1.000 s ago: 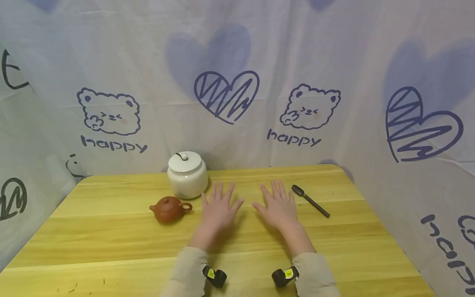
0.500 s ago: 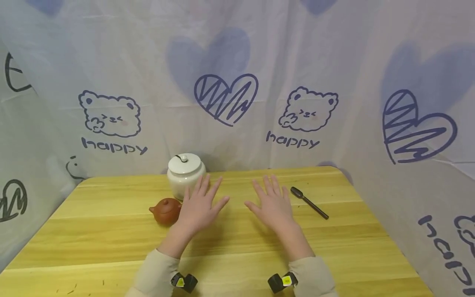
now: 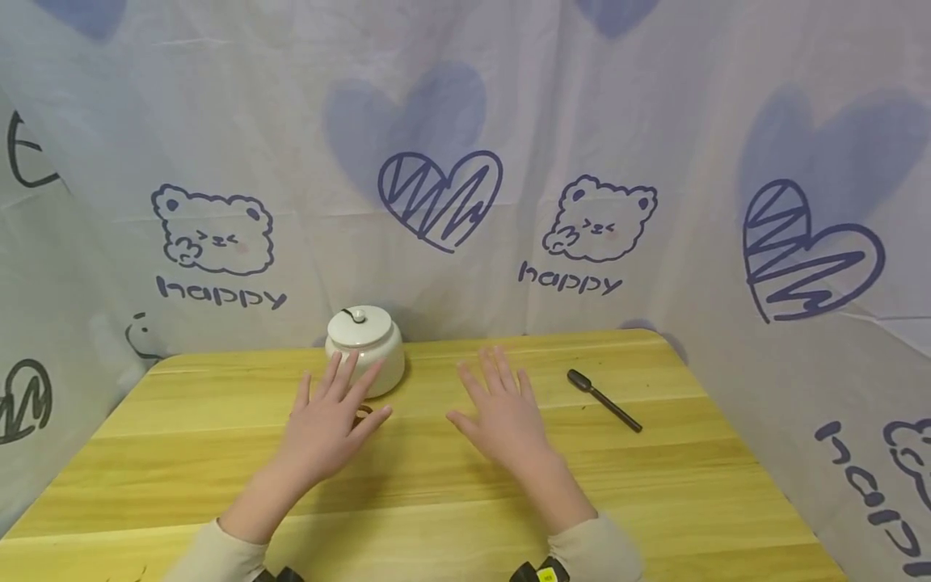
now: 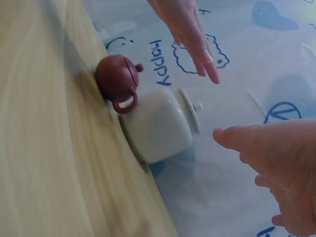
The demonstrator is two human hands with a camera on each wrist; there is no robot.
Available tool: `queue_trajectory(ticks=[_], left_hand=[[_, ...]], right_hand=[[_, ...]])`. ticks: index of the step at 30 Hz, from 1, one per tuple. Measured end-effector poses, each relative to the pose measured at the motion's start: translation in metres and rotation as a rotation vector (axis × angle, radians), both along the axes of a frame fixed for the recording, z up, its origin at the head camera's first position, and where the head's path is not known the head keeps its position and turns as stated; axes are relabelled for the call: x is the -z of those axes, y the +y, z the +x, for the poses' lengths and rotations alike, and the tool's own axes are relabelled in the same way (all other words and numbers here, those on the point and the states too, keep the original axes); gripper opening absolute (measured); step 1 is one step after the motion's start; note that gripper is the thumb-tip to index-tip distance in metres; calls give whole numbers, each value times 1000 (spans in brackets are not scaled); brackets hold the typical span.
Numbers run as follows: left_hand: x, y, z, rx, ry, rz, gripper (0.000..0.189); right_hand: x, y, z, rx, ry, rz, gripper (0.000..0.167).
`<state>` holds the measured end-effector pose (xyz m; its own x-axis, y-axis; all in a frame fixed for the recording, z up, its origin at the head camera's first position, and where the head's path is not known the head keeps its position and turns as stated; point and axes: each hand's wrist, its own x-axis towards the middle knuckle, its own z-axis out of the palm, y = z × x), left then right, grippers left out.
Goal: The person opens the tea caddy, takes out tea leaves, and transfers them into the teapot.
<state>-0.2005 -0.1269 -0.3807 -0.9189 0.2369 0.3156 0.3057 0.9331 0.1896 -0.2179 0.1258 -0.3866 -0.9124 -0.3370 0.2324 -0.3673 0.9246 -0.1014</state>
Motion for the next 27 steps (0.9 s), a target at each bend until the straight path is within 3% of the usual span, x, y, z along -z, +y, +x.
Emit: queue_trajectory(ticks=[3,16,27], left_hand=[[3,-15,4,13,30,2,68],[16,-85,10,0,-17,-14,72],[26,-101,3,10,-98,-8,80]], right_hand=[[4,-9,4,-22,-2,12,70],[20,-48,18,-168,-62,79,73],[37,-89,12,-238,-74,129,74]])
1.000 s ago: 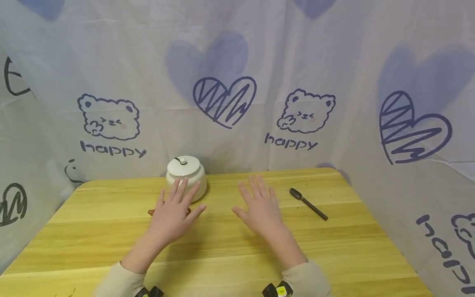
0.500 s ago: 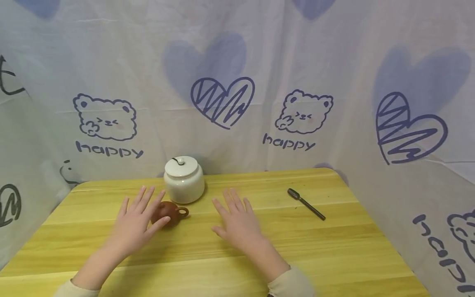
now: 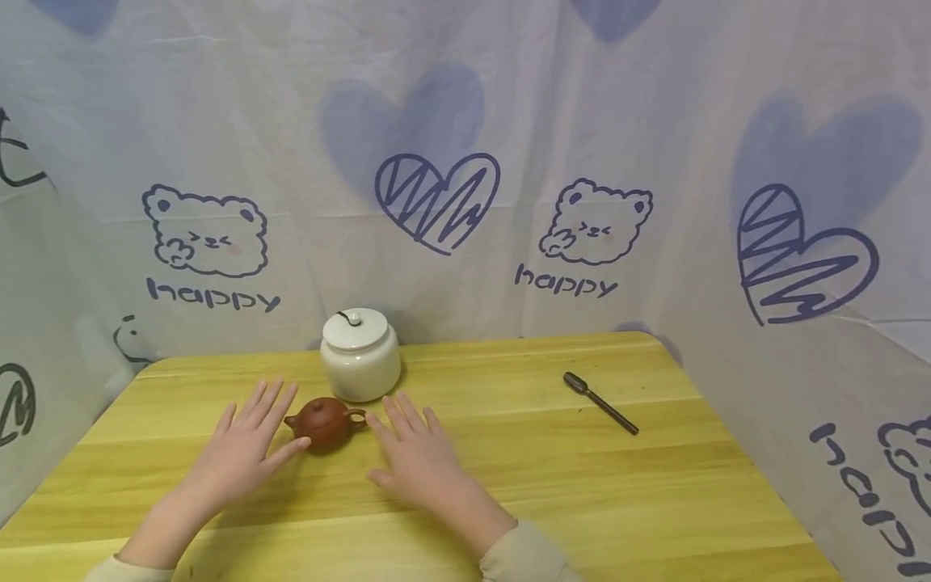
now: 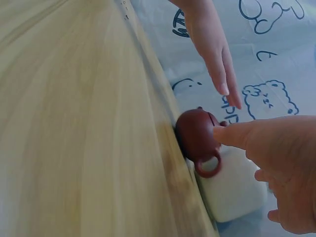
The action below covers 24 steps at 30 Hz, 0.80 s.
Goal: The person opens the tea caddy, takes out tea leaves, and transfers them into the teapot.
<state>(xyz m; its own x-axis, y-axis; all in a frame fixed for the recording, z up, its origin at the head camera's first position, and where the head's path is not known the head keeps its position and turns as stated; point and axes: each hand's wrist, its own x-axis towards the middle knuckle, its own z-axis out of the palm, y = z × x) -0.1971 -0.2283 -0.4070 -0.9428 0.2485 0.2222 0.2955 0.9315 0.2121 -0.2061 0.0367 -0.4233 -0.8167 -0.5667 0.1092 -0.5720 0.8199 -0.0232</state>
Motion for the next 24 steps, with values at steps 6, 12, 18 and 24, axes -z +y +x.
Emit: queue_trajectory(ticks=[6,12,18,24], left_hand=[[5,-4,0,-15,-52,0,82],[12,-4,0,-11,-84,-5,80],[17,-5,1,-12,-142,-4,80],[19,-6,0,-10,-208,25,84]], right_hand=[[8,-21,-7,-25,-5,-17,75],[15,-35,-15,-18,-28,-39,75],[18,-45,-20,3,-78,-63,75],[18,-48,-22,3,-91,-75,77]])
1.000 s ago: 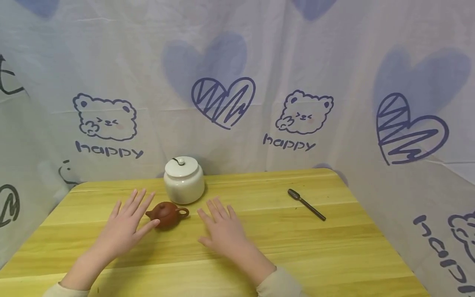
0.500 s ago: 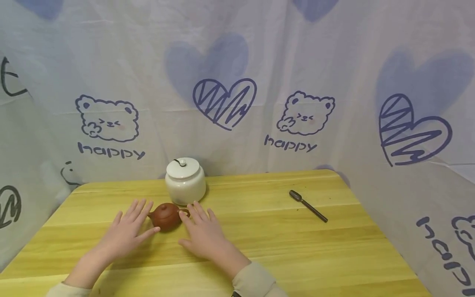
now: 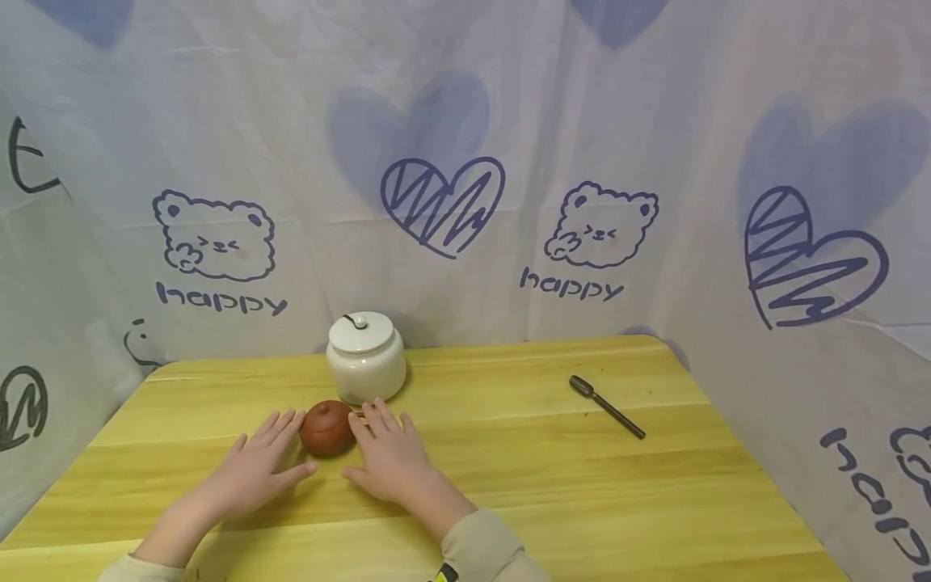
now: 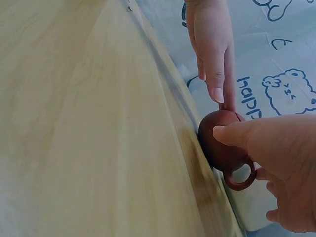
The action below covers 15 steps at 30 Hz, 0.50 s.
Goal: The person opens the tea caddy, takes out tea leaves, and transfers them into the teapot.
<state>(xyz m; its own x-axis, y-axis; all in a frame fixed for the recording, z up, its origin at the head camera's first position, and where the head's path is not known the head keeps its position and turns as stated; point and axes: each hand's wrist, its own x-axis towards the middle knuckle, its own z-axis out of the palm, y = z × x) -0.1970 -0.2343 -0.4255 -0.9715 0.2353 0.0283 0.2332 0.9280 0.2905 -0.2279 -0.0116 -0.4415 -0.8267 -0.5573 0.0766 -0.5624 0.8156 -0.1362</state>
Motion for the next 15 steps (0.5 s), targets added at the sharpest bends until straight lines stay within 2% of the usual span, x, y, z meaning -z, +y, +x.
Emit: queue_trajectory(ticks=[9,15], left_hand=[[0,1,4,9,-19,7,90],[-3,10,4,31,-18,-3,91]], right_hand=[[1,1,3,-1,-3,-8,77],[-4,9,2,12,-11,-17,75]])
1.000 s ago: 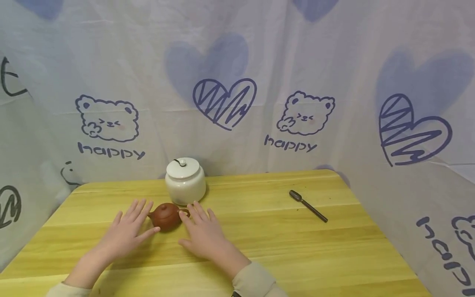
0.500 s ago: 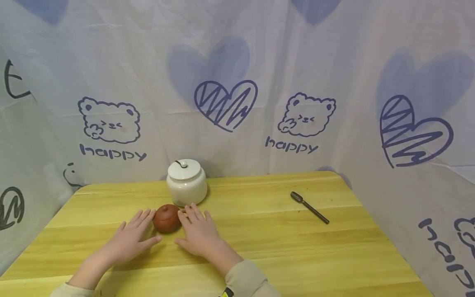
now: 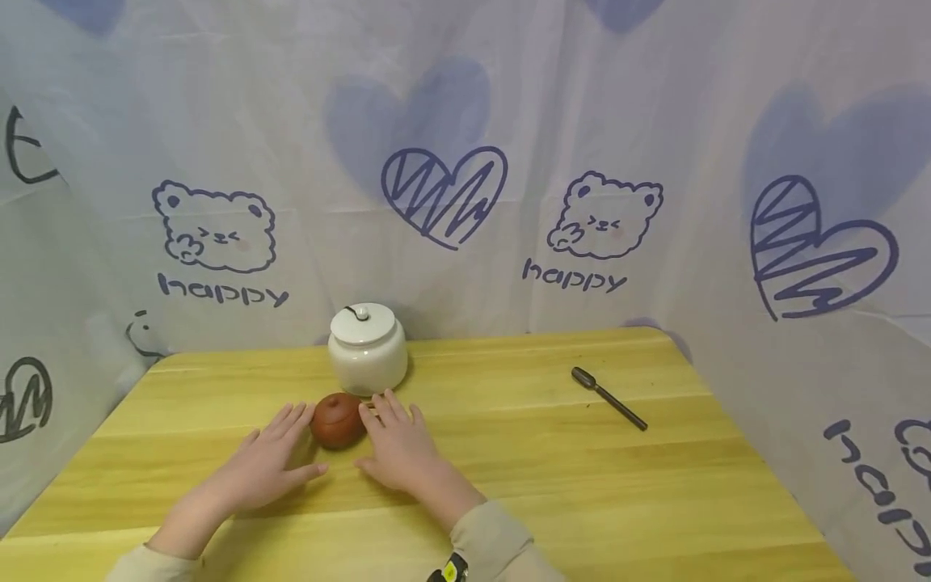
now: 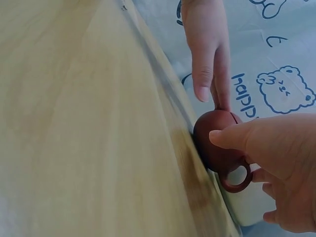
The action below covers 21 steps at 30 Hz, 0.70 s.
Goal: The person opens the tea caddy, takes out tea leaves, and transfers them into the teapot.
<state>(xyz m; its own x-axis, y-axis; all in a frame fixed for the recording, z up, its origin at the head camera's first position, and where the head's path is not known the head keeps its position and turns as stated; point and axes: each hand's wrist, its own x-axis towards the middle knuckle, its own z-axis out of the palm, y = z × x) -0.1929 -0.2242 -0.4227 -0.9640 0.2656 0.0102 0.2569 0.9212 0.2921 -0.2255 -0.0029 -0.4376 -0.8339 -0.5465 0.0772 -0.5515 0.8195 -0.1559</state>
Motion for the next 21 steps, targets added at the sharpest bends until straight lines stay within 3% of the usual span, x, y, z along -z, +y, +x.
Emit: queue_trajectory(ticks=[8,21], left_hand=[[-3,12,0,11,-2,-32,92],[-1,30,2,21,-17,-78,92]], right_hand=[[-5,10,1,22,-18,13,75],[-1,32,7,16,-9,10,73]])
